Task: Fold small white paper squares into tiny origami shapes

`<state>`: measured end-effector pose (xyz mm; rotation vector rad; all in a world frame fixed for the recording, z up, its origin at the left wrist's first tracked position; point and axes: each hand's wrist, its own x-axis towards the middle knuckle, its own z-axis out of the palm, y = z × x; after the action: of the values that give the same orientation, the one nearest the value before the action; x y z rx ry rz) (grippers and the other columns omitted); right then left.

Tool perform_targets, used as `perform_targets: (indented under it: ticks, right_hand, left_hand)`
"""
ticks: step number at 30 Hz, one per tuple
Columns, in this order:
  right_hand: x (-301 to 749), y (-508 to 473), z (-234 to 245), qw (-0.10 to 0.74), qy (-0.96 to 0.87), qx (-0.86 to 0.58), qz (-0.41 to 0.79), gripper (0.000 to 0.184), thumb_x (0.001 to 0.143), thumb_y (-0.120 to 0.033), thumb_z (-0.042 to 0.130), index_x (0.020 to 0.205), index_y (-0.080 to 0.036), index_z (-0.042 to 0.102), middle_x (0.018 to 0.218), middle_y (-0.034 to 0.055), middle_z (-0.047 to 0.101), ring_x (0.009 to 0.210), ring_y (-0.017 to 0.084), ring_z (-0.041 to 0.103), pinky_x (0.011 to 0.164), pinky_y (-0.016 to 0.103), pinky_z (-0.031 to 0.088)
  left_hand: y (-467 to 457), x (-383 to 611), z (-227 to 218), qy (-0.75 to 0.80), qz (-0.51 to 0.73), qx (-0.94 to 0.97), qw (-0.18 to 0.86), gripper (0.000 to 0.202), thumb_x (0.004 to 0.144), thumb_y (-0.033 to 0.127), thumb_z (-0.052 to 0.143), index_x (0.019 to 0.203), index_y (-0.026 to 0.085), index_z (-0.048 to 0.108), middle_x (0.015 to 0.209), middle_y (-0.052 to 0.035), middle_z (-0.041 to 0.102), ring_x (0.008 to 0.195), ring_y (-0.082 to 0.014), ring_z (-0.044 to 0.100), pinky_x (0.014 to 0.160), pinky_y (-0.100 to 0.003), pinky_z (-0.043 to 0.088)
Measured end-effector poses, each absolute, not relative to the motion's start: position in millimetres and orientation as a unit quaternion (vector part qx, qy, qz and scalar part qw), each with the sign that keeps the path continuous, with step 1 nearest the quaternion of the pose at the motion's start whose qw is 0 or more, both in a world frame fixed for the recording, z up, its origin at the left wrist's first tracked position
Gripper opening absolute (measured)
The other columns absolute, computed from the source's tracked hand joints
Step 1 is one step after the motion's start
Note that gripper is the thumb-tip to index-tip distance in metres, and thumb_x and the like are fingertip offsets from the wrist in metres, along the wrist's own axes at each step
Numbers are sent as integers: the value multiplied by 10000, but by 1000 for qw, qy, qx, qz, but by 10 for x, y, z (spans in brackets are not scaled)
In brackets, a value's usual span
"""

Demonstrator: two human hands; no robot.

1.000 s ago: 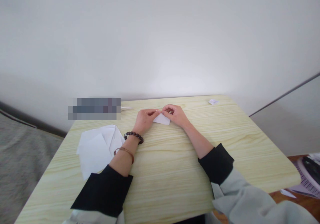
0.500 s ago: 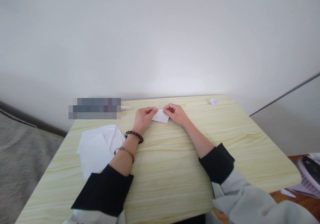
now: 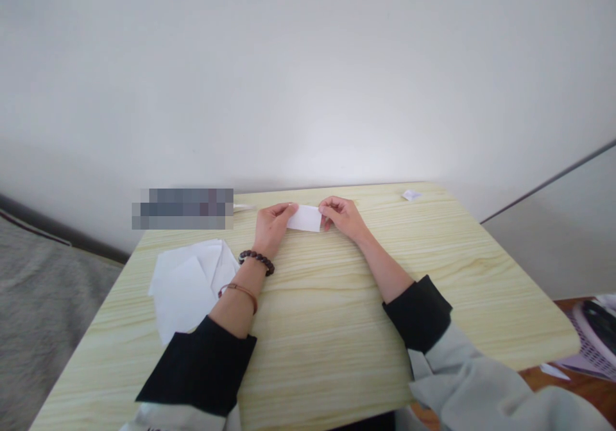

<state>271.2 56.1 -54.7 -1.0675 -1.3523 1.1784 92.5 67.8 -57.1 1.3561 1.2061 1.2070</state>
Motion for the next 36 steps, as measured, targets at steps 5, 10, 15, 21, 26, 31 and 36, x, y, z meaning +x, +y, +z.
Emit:
perform_targets:
  ticks: [5, 10, 15, 21, 26, 31, 36]
  right_hand:
    - [2728, 560, -536, 517, -544, -435, 498, 270, 652, -412, 681, 675, -163, 580, 546, -16, 581, 485, 95, 539, 429, 214, 481]
    - [2751, 576, -555, 553, -514, -442, 485, 297, 647, -431, 695, 703, -173, 557, 545, -32, 545, 481, 90, 518, 396, 201, 453]
    - [2731, 573, -569, 534, -553, -450, 454, 388, 664, -453, 706, 910, -200, 545, 897, 17, 636, 530, 74, 548, 352, 170, 367]
    - [2715, 572, -608, 458, -643, -458, 408, 302, 765, -471, 613, 815, -175, 634, 684, 1, 620, 552, 101, 545, 492, 214, 430]
    - [2716, 571, -611, 457, -685, -456, 339, 288, 796, -446, 590, 796, -171, 674, 735, 17, 663, 593, 107, 530, 546, 227, 403]
    - [2713, 559, -585, 455, -704, -457, 298, 261, 802, -418, 588, 783, -175, 684, 752, 22, 663, 570, 99, 487, 534, 232, 364]
    - [2701, 550, -580, 455, -700, -465, 294, 225, 796, -383, 595, 793, -172, 675, 727, 7, 640, 539, 86, 439, 524, 229, 346]
  left_hand:
    - [691, 923, -584, 487, 501, 541, 469, 372, 683, 478, 680, 816, 134, 734, 767, -30, 693, 679, -148, 567, 588, -227, 418]
    - [683, 916, -550, 499, 505, 532, 461, 415, 692, 498, 661, 866, 126, 723, 824, -52, 704, 738, -174, 597, 618, -242, 446]
    - [660, 936, -508, 485, 485, 564, 461, 373, 706, 475, 663, 849, 133, 702, 802, -50, 708, 697, -154, 594, 608, -234, 433]
    - [648, 946, -517, 461, 453, 618, 447, 359, 725, 475, 646, 854, 140, 657, 682, -20, 673, 606, -130, 566, 565, -223, 403]
    - [618, 954, -511, 458, 424, 672, 399, 331, 731, 463, 637, 859, 159, 661, 720, -10, 668, 604, -119, 545, 556, -216, 396]
    - [600, 959, -490, 477, 410, 698, 341, 309, 751, 447, 613, 841, 165, 701, 840, -34, 705, 724, -151, 589, 629, -227, 433]
    - [595, 965, -480, 487, 410, 697, 330, 297, 746, 423, 610, 837, 157, 706, 870, -49, 718, 767, -174, 625, 654, -237, 456]
